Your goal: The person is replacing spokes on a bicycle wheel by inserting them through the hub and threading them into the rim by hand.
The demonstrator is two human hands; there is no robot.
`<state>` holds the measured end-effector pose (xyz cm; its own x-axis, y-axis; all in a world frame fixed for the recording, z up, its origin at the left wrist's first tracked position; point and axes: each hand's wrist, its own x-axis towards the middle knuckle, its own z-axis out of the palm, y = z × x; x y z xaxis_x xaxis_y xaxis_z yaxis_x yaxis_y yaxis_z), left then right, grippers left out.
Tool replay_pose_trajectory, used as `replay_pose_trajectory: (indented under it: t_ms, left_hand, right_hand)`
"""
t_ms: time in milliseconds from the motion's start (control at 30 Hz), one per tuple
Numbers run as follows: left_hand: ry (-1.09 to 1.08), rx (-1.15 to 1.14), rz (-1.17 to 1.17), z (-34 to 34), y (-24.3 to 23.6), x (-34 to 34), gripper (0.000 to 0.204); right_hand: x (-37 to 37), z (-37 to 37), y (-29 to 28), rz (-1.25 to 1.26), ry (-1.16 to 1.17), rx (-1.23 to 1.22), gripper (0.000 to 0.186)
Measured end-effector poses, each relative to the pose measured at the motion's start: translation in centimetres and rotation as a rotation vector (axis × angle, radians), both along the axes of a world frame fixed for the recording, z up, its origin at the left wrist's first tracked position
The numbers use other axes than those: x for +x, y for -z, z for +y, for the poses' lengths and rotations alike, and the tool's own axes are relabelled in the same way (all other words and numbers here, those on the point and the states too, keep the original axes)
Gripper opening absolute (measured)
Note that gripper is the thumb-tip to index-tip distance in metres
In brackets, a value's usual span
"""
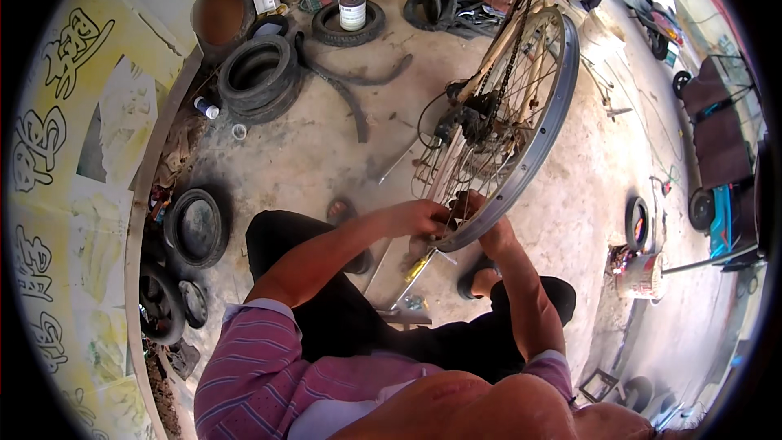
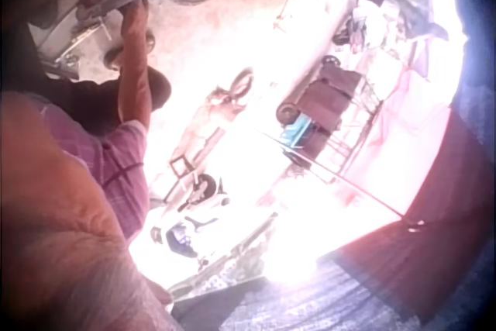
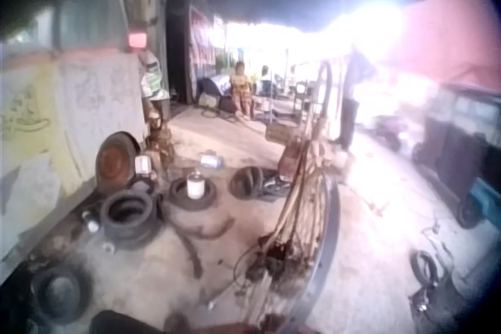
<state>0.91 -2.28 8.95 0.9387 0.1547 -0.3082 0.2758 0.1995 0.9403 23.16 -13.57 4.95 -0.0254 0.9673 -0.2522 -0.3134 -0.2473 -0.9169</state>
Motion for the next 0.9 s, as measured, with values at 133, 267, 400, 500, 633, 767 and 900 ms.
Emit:
replay_pose_trajectory:
  t_ms: [133, 267, 400, 500, 633, 767, 900]
  left_hand:
    - [-0.053, 0.097, 0.052, -0.3, 0.3, 0.2, 0.033]
    - [-0.069, 0.077, 0.082, -0.4, 0.1, 0.2, 0.032]
    - [-0.024, 0.023, 0.111, 0.1, 0.0, 0.1, 0.032]
    - [-0.014, 0.012, 0.081, 0.1, 1.5, 0.0, 0.032]
    - [-0.06, 0.286, 0.028, -0.4, 1.0, 0.4, 0.034]
    - [-0.027, 0.351, 0.132, -0.2, -0.1, 0.6, 0.035]
    - [-0.163, 0.357, -0.018, -0.7, 2.0, 0.0, 0.036]
  right_hand:
    - [-0.5, 0.3, -1.4, 0.059, 0.034, -0.092, 0.046]
    - [-0.1, 0.3, -0.5, -0.084, -0.033, 0.014, 0.046]
    - [-0.2, 0.3, -0.8, -0.019, 0.015, 0.003, 0.044]
    - [-0.6, 0.6, -2.3, 0.111, 0.021, -0.078, 0.042]
    - [-0.8, 0.7, -2.3, 0.048, 0.059, -0.097, 0.048]
    - [-0.5, 0.5, -1.9, -0.005, 0.092, -0.079, 0.048]
    - [-0.3, 0.4, -1.1, -0.001, -0.023, -0.059, 0.039]
